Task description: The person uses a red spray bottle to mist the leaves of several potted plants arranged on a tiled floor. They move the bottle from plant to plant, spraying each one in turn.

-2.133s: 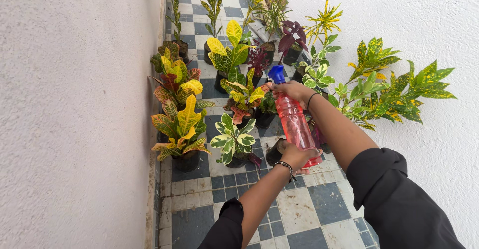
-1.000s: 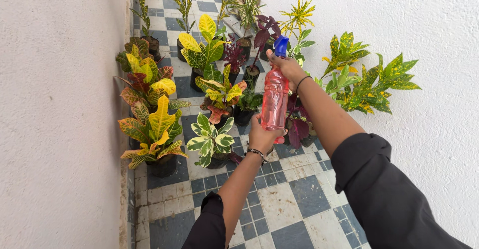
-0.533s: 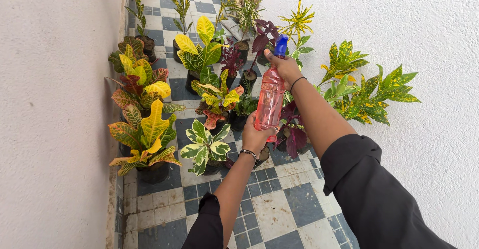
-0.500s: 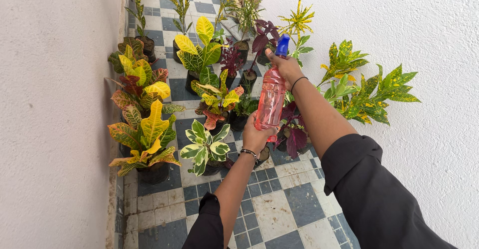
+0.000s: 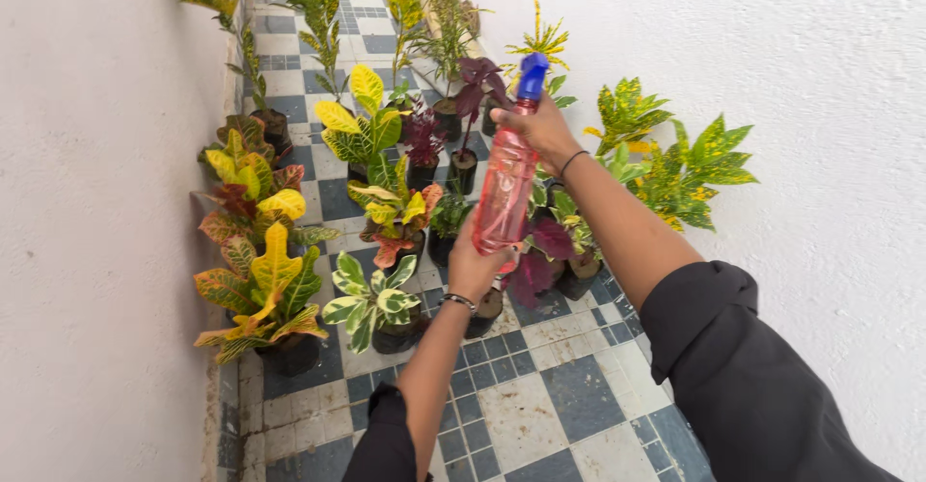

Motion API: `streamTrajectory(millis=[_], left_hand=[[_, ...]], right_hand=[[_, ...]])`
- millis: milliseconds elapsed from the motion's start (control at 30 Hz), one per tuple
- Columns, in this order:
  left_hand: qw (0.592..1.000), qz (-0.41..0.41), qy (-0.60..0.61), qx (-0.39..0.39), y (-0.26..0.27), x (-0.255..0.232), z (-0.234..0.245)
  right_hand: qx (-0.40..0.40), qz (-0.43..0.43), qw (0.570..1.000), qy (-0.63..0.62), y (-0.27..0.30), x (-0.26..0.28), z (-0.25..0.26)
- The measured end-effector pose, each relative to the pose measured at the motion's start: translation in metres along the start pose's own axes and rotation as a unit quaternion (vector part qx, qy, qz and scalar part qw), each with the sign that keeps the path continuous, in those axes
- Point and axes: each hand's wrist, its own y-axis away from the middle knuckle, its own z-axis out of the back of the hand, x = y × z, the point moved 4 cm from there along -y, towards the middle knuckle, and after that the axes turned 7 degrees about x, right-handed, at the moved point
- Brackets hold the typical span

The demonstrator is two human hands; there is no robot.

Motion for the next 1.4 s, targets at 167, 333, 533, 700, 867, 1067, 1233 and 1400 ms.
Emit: streamTrajectory(millis=[167, 333, 533, 700, 867, 1067, 1233, 1400], left_hand=[[0.975, -0.070, -0.206, -0.050, -0.010, -0.021, -0.008], [0.923, 0.035, -0.376, -0.075, -0.045, -0.042, -0.031], [0.804, 0.180, -0.565, -0.049, -0.102, -0.067, -0.046], [0.778, 0.226, -0.586, -0.019, -0.155, -0.039, -0.046], [0.778, 0.191, -0.598, 0.008, -0.183, 0.008, -0.045], [0.747, 0.225, -0.625, 0.033, -0.204, 0.037, -0.039], [0.731, 0.274, -0.622, 0.061, -0.204, 0.051, -0.036], [0.725, 0.255, -0.638, 0.043, -0.204, 0.065, -0.033]], right_hand=[[-0.034, 0.135, 0.990, -0.015, -0.004, 0.016, 0.014], [-0.120, 0.131, 0.983, -0.038, -0.036, -0.012, 0.039], [-0.262, -0.010, 0.963, -0.058, -0.068, -0.056, 0.069], [-0.336, -0.026, 0.941, -0.033, -0.094, -0.074, 0.081], [-0.347, -0.118, 0.930, -0.009, -0.129, -0.123, 0.094], [-0.344, -0.170, 0.920, -0.081, -0.165, -0.185, 0.088], [-0.320, -0.218, 0.915, -0.117, -0.176, -0.215, 0.074], [-0.314, -0.226, 0.919, -0.080, -0.172, -0.227, 0.075]])
